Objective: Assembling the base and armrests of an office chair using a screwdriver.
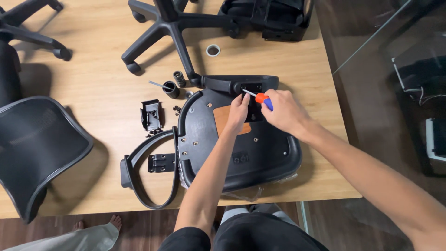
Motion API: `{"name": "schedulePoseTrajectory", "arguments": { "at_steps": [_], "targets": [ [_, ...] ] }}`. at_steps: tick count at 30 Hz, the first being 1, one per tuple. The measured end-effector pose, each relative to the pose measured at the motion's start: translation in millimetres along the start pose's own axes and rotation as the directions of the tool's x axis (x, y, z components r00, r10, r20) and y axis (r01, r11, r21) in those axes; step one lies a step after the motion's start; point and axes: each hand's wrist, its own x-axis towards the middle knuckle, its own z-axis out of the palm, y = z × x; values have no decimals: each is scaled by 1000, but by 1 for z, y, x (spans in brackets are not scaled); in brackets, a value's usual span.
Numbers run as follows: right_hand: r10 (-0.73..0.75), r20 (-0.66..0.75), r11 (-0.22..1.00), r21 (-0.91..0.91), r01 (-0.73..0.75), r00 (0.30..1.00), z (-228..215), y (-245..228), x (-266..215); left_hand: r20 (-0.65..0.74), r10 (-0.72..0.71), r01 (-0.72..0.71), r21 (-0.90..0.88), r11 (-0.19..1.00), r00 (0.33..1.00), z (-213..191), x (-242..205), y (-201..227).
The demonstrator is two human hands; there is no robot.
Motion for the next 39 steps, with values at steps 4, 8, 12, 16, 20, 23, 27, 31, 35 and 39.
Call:
{"name": "schedulePoseTrajectory", "arguments": {
  "at_steps": [4, 8, 12, 16, 20, 23, 27, 31, 35, 39],
  "targets": [
    [-3, -25, 1000, -3, 3, 1000, 1, 0, 1, 13, 0, 1, -36, 999, 1000, 1, -5, 8],
    [46, -33, 998, 45, -44, 998, -2, -5, 4, 10, -20, 20, -29, 999, 1000, 1, -8, 13],
    [257, 88, 965, 22, -260, 962, -17, -30, 9, -10, 24, -24, 3, 1000, 1000, 2, -3, 5],
    [181, 90, 975, -144, -167, 979, 5, -4, 29, 1, 42, -42, 6, 999, 999, 4, -2, 4],
    [300, 201, 948, -171, -268, 933, 7, -8, 55, -35, 42, -39, 88, 995, 999, 3, -3, 6],
    [445, 327, 895, -124, -429, 834, 2, -15, 71, -52, 45, -40, 93, 995, 998, -4, 1, 0],
    [594, 412, 745, 41, -666, 691, 5, -10, 76, -45, 110, -108, 40, 993, 993, -2, -5, 14],
    [596, 387, 721, 129, -681, 704, 8, -11, 77, -60, 79, -73, 84, 994, 995, 6, 1, 6],
    [484, 242, 866, -273, -420, 841, 20, -6, 80, -54, 117, -113, 69, 991, 992, 15, 2, 10],
    [367, 300, 851, -491, -188, 881, 48, 22, 101, -72, 46, -39, 94, 995, 996, 13, 0, 21]
  ]
}}
